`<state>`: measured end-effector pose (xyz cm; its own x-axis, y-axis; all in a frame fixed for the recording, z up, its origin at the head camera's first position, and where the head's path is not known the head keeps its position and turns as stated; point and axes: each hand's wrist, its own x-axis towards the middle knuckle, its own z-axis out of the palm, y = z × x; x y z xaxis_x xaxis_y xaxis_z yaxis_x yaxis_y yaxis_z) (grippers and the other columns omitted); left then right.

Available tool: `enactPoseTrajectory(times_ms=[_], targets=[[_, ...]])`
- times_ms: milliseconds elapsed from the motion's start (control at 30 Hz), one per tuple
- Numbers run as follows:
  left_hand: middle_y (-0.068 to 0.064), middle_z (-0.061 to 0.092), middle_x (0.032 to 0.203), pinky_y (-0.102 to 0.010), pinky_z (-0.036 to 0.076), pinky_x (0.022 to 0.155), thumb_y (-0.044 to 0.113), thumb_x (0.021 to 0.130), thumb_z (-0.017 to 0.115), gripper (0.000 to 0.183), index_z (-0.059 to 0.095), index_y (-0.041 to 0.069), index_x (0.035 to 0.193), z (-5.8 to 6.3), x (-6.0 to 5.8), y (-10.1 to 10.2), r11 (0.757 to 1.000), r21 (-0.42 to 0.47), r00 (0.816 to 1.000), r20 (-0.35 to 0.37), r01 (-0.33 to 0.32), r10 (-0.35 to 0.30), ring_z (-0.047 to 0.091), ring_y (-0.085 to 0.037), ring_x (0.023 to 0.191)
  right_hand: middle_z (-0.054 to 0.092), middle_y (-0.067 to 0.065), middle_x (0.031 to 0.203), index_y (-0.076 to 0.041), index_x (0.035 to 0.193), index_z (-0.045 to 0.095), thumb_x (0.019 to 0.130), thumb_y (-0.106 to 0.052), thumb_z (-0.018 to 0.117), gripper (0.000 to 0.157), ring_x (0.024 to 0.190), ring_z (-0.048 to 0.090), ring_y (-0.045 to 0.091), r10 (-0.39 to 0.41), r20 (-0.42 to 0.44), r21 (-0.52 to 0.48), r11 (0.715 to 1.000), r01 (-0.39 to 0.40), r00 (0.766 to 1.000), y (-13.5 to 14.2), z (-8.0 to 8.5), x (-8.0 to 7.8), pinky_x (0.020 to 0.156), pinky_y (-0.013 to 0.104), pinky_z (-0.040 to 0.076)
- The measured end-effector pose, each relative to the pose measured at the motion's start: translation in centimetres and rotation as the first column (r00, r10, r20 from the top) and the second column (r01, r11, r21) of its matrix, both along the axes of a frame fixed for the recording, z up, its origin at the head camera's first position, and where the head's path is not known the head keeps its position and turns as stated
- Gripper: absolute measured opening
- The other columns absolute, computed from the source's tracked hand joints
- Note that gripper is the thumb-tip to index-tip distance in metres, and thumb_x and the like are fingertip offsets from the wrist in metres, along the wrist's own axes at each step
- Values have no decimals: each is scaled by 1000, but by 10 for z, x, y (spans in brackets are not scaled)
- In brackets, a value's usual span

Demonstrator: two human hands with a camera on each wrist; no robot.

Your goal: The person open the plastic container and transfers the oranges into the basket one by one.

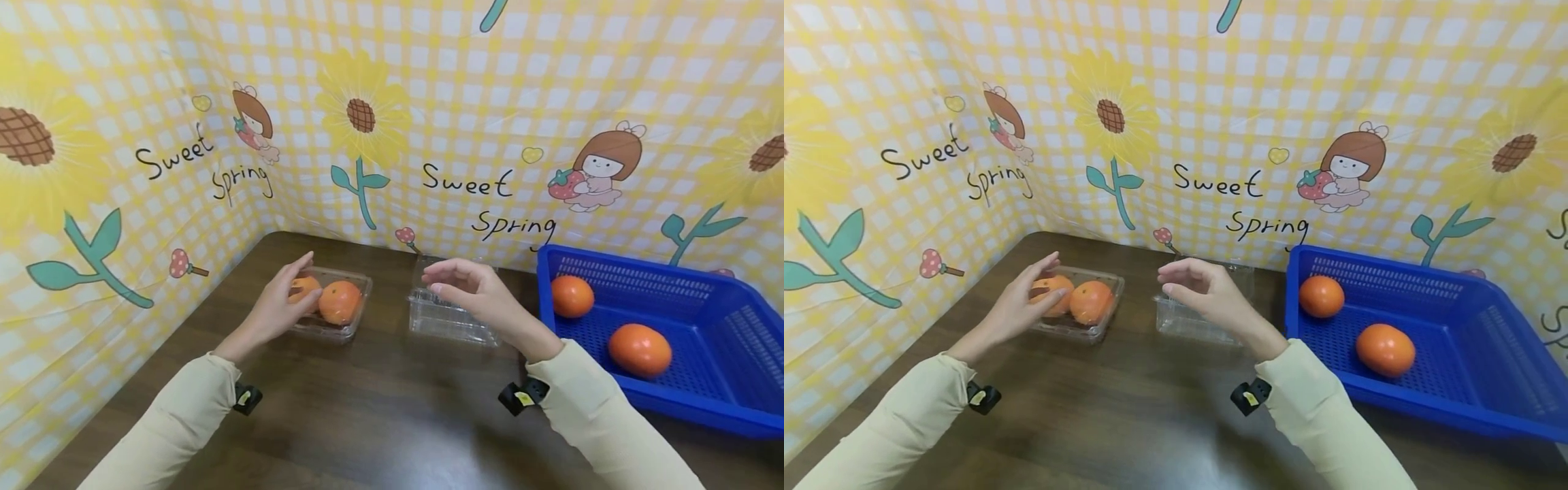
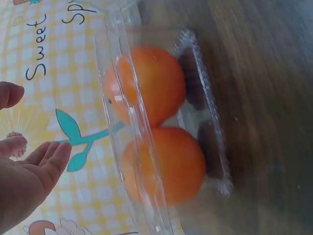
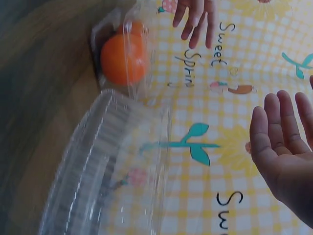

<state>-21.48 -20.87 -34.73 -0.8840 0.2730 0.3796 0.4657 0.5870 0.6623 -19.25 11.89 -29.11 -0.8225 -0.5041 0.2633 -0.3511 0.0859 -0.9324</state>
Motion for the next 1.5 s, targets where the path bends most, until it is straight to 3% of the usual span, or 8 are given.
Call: enactPoseTrajectory(times_ms=[167, 400, 667, 900, 1067, 1233, 1500], targets=[[-22, 37, 127, -49, 37, 88, 14, 86, 57, 57, 31, 0, 135, -2, 3, -15, 1000, -28, 1000, -15, -13, 12, 39, -35, 112, 57, 12, 109, 3, 113, 53, 87, -8, 54, 28, 102, 52, 32, 42, 13, -23, 999, -41, 999, -19, -2, -2, 83, 32, 45], [-23, 39, 126, -50, 38, 87, 14, 86, 57, 51, 38, -5, 129, -8, 7, -32, 997, -70, 1000, -18, -23, 22, 39, -37, 114, 57, 8, 111, 0, 114, 54, 86, -10, 56, 29, 100, 53, 18, 39, 27, 28, 999, -39, 999, -42, -13, -5, 82, 31, 44], [-21, 47, 117, -49, 42, 82, 21, 83, 62, 51, 45, -4, 125, -18, 6, -47, 993, -73, 996, -32, -90, 88, 47, -38, 105, 56, 9, 112, -2, 114, 55, 86, -13, 57, 30, 101, 53, 19, 69, 43, 31, 997, -71, 997, -68, -27, 0, 81, 30, 45], [-20, 50, 115, -52, 38, 83, 25, 81, 64, 51, 49, -2, 121, -24, 13, -58, 987, -101, 992, -10, -128, 128, 46, -37, 104, 56, 14, 111, 1, 114, 54, 84, -9, 59, 32, 100, 54, 19, 96, 81, 7, 995, -96, 992, -91, -46, 3, 81, 26, 44], [-19, 48, 116, -52, 38, 83, 26, 80, 66, 51, 51, -2, 119, -26, 14, -65, 983, -109, 989, -12, -148, 148, 45, -37, 105, 55, 19, 111, 2, 114, 54, 83, -10, 60, 34, 97, 54, 17, 70, 88, 51, 996, -74, 994, -102, -58, -2, 79, 24, 44], [-22, 44, 118, -51, 39, 83, 21, 76, 70, 51, 52, -4, 116, -30, 9, -71, 983, -111, 989, -46, -147, 143, 42, -37, 106, 57, 15, 107, -1, 112, 56, 82, -12, 62, 33, 96, 52, 20, 0, 69, 88, 996, -6, 998, -111, -66, -7, 79, 29, 43], [-25, 35, 124, -54, 38, 83, 21, 76, 70, 55, 48, -4, 121, -32, 9, -80, 984, -144, 993, 44, -100, 108, 37, -41, 109, 60, 13, 100, -2, 110, 58, 80, -12, 64, 32, 93, 53, 23, -66, 74, 122, 991, 57, 995, -121, -83, -11, 78, 29, 42]])
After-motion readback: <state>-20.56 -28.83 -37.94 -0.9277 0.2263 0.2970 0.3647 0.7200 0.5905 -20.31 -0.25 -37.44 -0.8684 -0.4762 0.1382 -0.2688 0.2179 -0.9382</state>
